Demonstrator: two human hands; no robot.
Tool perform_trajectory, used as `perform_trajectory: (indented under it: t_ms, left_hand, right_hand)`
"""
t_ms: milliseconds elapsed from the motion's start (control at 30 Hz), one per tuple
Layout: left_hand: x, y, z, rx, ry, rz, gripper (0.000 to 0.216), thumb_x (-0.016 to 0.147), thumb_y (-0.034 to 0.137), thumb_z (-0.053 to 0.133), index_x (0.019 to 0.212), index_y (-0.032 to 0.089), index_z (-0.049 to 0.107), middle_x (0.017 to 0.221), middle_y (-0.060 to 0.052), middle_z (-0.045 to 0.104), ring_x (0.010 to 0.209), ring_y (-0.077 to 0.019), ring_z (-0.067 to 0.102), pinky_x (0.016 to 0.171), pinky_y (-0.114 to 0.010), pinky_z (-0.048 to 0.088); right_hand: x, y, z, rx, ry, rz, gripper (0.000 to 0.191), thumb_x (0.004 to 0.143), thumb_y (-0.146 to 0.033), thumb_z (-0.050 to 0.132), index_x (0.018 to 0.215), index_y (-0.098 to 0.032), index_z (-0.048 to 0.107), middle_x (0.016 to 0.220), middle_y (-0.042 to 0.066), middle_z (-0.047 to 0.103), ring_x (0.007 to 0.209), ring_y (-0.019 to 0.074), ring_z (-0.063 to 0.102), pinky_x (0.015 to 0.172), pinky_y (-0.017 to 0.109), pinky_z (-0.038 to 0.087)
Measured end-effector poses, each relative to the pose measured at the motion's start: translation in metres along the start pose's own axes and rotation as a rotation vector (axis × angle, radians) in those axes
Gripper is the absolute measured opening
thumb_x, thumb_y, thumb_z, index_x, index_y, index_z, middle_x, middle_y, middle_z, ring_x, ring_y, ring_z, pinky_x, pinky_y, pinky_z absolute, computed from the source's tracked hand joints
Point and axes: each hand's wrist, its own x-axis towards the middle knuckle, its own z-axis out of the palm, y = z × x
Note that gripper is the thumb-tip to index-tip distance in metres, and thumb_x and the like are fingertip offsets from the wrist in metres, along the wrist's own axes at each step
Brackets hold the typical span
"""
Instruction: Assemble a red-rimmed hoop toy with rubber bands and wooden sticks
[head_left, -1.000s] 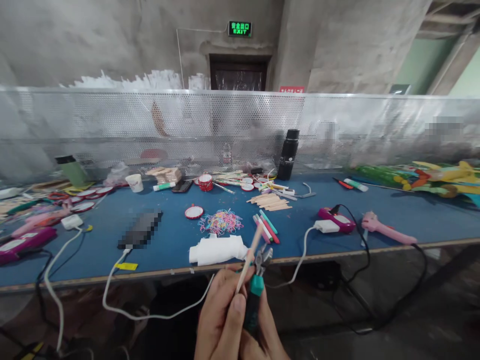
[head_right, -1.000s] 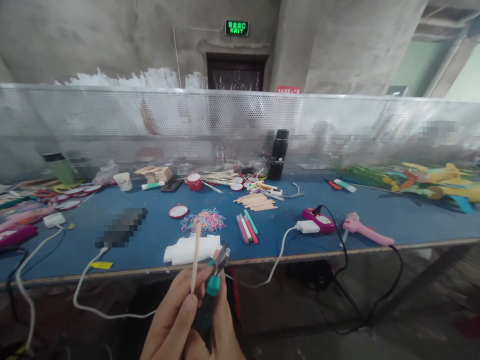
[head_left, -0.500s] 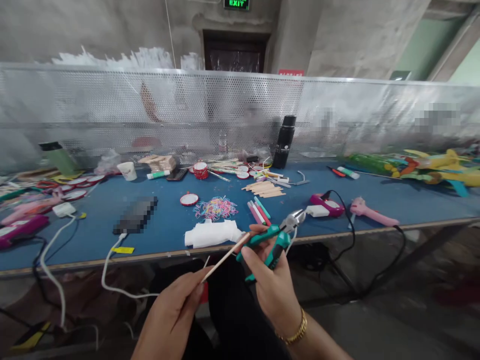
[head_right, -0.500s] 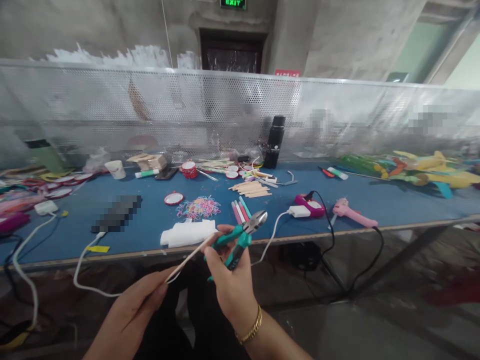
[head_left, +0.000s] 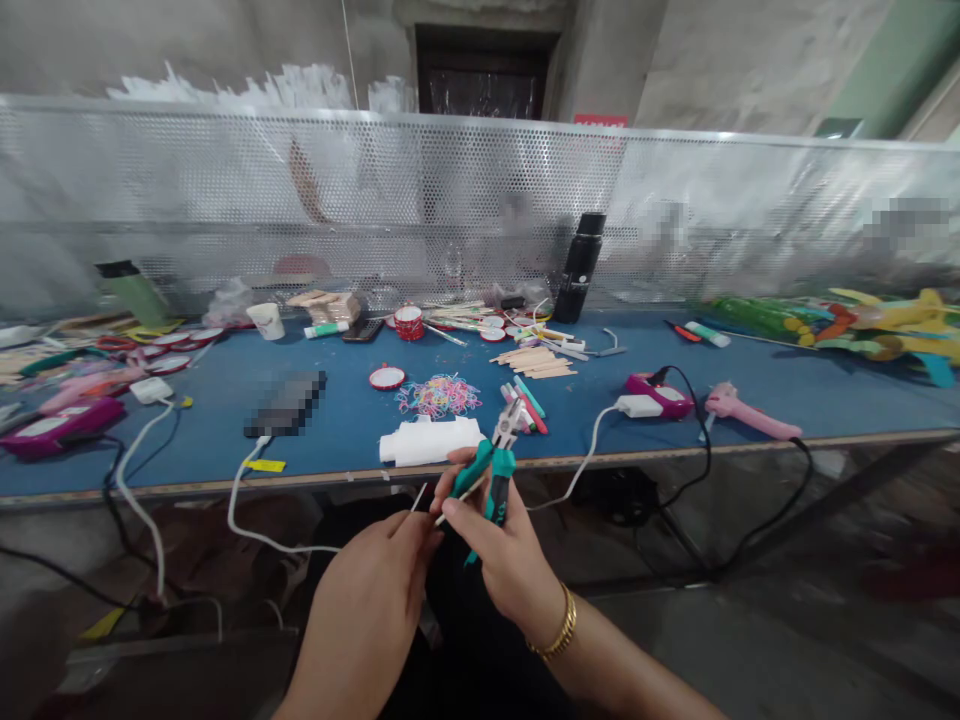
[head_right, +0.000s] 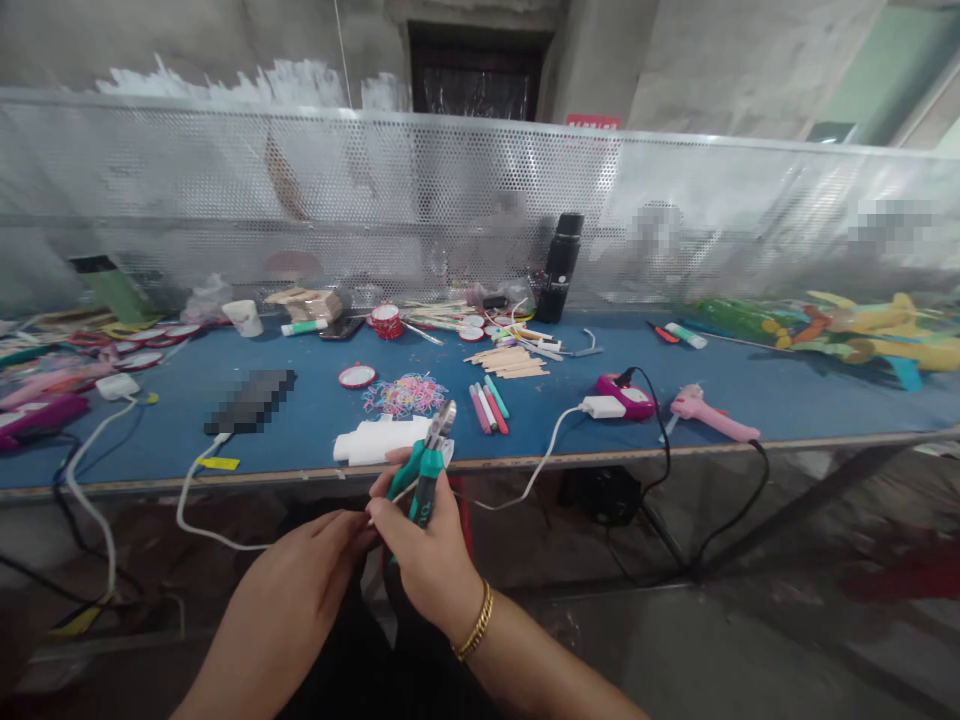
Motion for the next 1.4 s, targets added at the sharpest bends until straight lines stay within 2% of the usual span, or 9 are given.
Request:
perform_trajectory:
  t_ms: [100,167,300,433,567,767,967,1267,1400]
  left_hand:
    - [0.000,-0.003,-0.004,-0.072,0.016,-0.071,0.030,0.103,0.036,0.038,0.109,0.027,0.066,0.091,-0.001,0.076,0.082,-0.0223,0.072,0.069,-0.033,0.051]
    - [0.000,-0.008,-0.007,-0.133,0.055,-0.113,0.029,0.103,0.038,0.038,0.114,0.028,0.064,0.090,0.000,0.074,0.082,-0.0208,0.071,0.067,-0.031,0.050]
    - [0.002,-0.013,-0.013,-0.218,0.122,-0.121,0.030,0.103,0.037,0.038,0.107,0.028,0.066,0.097,-0.001,0.071,0.086,-0.0182,0.068,0.073,-0.029,0.051]
    - [0.009,-0.011,-0.014,-0.237,0.137,-0.111,0.030,0.102,0.033,0.041,0.113,0.028,0.068,0.091,-0.001,0.069,0.080,-0.0172,0.066,0.073,-0.029,0.052]
    - [0.016,-0.007,-0.013,-0.206,0.155,-0.070,0.031,0.101,0.030,0.042,0.114,0.028,0.070,0.096,-0.002,0.072,0.087,-0.0188,0.068,0.078,-0.032,0.054]
    - [0.021,-0.006,-0.016,-0.176,0.146,0.016,0.034,0.101,0.026,0.041,0.118,0.027,0.070,0.113,-0.005,0.073,0.103,-0.0208,0.068,0.087,-0.035,0.055]
    - [0.022,-0.005,-0.018,-0.144,0.124,0.046,0.038,0.100,0.024,0.040,0.125,0.027,0.069,0.117,-0.006,0.073,0.102,-0.0207,0.069,0.089,-0.037,0.057]
    - [0.028,-0.007,-0.018,-0.046,0.136,0.128,0.036,0.101,0.025,0.042,0.119,0.028,0.072,0.118,-0.004,0.074,0.104,-0.0204,0.070,0.086,-0.033,0.057]
    - [0.032,-0.005,-0.019,0.005,0.159,0.158,0.035,0.101,0.025,0.042,0.118,0.027,0.073,0.113,-0.005,0.075,0.102,-0.0209,0.070,0.081,-0.032,0.056]
  right_hand:
    - [-0.004,-0.002,-0.014,-0.045,0.043,0.011,0.055,0.078,-0.028,0.067,0.129,-0.027,0.047,0.109,0.002,0.064,0.100,0.0181,0.064,0.092,0.037,0.053]
    - [-0.007,-0.003,-0.028,-0.199,0.039,0.021,0.057,0.077,-0.026,0.064,0.131,-0.027,0.047,0.119,0.005,0.062,0.110,0.0210,0.062,0.100,0.041,0.051]
    - [-0.019,-0.002,-0.054,-0.656,-0.148,0.047,0.062,0.071,-0.017,0.057,0.133,-0.024,0.052,0.130,0.009,0.061,0.124,0.0266,0.057,0.113,0.050,0.042]
    - [-0.029,0.001,-0.059,-0.851,-0.286,0.008,0.086,0.068,-0.011,0.052,0.152,-0.023,0.037,0.147,0.010,0.053,0.141,0.0288,0.046,0.122,0.054,0.032]
    - [-0.027,0.003,-0.057,-0.887,-0.307,-0.040,0.091,0.068,-0.010,0.052,0.156,-0.019,0.031,0.156,0.012,0.044,0.147,0.0295,0.038,0.125,0.054,0.027]
    - [-0.024,0.001,-0.056,-0.877,-0.283,-0.008,0.092,0.068,-0.009,0.055,0.157,-0.018,0.032,0.156,0.012,0.045,0.147,0.0305,0.038,0.125,0.056,0.027]
    - [-0.024,-0.003,-0.054,-0.834,-0.268,0.034,0.087,0.070,-0.009,0.058,0.154,-0.019,0.038,0.155,0.012,0.046,0.147,0.0304,0.038,0.125,0.056,0.026]
    - [-0.018,-0.013,-0.052,-0.800,-0.284,0.039,0.082,0.072,-0.013,0.061,0.152,-0.016,0.042,0.155,0.013,0.046,0.146,0.0309,0.039,0.125,0.056,0.025]
    - [-0.017,-0.015,-0.052,-0.763,-0.267,0.045,0.080,0.072,-0.013,0.063,0.150,-0.018,0.045,0.147,0.013,0.054,0.136,0.0312,0.050,0.118,0.054,0.035]
